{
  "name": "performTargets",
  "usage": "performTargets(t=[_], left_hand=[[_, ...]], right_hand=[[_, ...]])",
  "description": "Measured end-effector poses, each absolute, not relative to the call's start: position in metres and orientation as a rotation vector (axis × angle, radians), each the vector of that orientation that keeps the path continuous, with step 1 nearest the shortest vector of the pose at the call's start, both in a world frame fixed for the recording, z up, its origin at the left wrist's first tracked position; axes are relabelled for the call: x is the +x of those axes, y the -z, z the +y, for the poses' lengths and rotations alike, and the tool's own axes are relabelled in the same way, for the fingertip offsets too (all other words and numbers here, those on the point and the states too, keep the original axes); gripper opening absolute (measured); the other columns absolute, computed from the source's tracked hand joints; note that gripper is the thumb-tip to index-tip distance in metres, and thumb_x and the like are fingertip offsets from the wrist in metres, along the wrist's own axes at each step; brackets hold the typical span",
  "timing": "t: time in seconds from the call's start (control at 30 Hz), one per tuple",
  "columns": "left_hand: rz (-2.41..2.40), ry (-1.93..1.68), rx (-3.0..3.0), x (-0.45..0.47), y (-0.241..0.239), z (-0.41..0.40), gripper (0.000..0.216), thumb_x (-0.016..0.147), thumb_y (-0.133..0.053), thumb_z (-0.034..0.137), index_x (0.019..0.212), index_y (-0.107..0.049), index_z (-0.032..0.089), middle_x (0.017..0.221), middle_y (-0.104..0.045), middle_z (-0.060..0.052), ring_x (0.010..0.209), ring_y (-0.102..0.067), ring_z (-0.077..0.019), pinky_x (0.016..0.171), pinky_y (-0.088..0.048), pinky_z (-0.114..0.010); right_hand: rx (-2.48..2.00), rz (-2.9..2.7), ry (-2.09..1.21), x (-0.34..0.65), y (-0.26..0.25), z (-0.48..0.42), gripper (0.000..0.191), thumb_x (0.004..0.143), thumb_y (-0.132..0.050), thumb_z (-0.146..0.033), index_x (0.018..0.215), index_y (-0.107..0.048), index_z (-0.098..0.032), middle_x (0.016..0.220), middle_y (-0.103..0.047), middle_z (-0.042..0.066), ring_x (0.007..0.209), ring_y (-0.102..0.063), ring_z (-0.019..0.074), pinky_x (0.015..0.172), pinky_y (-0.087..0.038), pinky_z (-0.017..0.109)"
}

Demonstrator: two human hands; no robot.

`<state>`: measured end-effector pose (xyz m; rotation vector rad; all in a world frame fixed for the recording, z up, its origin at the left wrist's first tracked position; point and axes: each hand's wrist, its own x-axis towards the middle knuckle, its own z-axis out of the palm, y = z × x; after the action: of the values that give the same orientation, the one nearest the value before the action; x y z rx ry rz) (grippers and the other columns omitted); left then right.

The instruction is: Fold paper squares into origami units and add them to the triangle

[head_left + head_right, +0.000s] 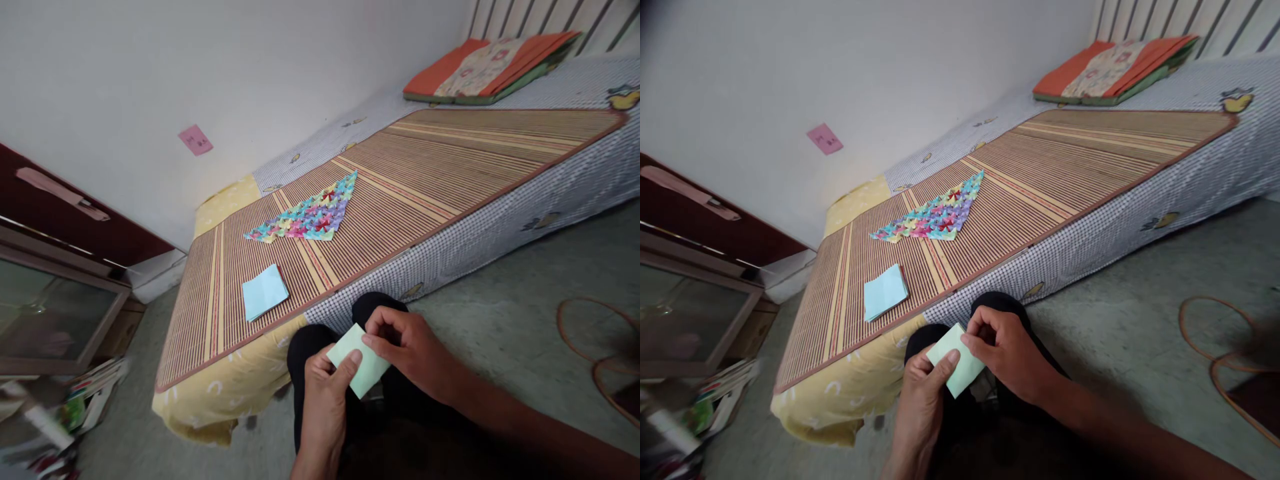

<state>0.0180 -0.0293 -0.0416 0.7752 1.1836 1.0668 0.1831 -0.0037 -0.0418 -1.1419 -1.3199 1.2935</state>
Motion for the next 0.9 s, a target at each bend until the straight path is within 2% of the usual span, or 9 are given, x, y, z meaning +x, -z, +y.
performTargets(t=[0.07, 0.13, 0.23, 0.37, 0.6, 0.9], left_hand=[[1.184, -1.068, 0.790, 0.018, 0.041, -0.030, 0.032, 0.073, -0.086, 0.041, 0.081, -0.080, 0.010, 0.062, -0.066, -0.002, 0.051, -0.049, -0.0097, 0.052, -0.040, -0.023], [1.176, -1.062, 0.812, 0.018, 0.041, -0.031, 0.033, 0.073, -0.085, 0.042, 0.082, -0.080, 0.010, 0.062, -0.066, -0.002, 0.052, -0.050, -0.0100, 0.053, -0.040, -0.023], [1.170, -1.052, 0.839, 0.017, 0.042, -0.032, 0.033, 0.074, -0.085, 0.042, 0.074, -0.076, 0.010, 0.060, -0.061, 0.000, 0.054, -0.048, -0.0098, 0.053, -0.038, -0.022], [1.180, -1.008, 0.860, 0.015, 0.043, -0.031, 0.034, 0.075, -0.084, 0.041, 0.070, -0.072, 0.010, 0.061, -0.058, 0.000, 0.055, -0.044, -0.0091, 0.055, -0.038, -0.022], [1.203, -0.942, 0.857, 0.014, 0.039, -0.025, 0.033, 0.071, -0.087, 0.038, 0.069, -0.069, 0.011, 0.059, -0.055, 0.002, 0.054, -0.042, -0.0078, 0.053, -0.035, -0.022], [1.234, -1.209, 0.557, 0.015, 0.039, -0.017, 0.033, 0.059, -0.094, 0.033, 0.069, -0.071, 0.012, 0.059, -0.063, 0.001, 0.052, -0.052, -0.0092, 0.054, -0.043, -0.021]], right_hand=[[-1.108, -1.269, -1.341, 0.183, 0.043, -0.001, 0.016, 0.082, -0.068, -0.034, 0.085, -0.060, -0.020, 0.072, -0.057, -0.002, 0.066, -0.053, 0.0146, 0.058, -0.043, 0.026], [-1.052, -1.234, -1.455, 0.184, 0.043, 0.002, 0.024, 0.082, -0.070, -0.039, 0.094, -0.063, -0.019, 0.078, -0.061, 0.000, 0.070, -0.057, 0.0157, 0.061, -0.045, 0.026], [-1.000, -1.266, -1.603, 0.184, 0.041, 0.006, 0.031, 0.083, -0.069, -0.048, 0.081, -0.064, -0.017, 0.070, -0.058, -0.001, 0.063, -0.052, 0.0137, 0.057, -0.039, 0.025], [-1.025, -1.313, -1.523, 0.183, 0.037, 0.005, 0.036, 0.083, -0.070, -0.047, 0.066, -0.057, -0.018, 0.061, -0.049, -0.004, 0.056, -0.042, 0.0112, 0.051, -0.031, 0.025], [-1.061, -1.432, -1.461, 0.180, 0.035, 0.009, 0.029, 0.082, -0.066, -0.036, 0.062, -0.053, -0.019, 0.057, -0.044, -0.005, 0.055, -0.038, 0.0108, 0.050, -0.029, 0.025], [-0.963, -1.341, -1.659, 0.182, 0.057, 0.021, 0.036, 0.078, -0.075, -0.044, 0.064, -0.055, -0.018, 0.054, -0.049, -0.005, 0.052, -0.042, 0.0104, 0.051, -0.030, 0.024]])
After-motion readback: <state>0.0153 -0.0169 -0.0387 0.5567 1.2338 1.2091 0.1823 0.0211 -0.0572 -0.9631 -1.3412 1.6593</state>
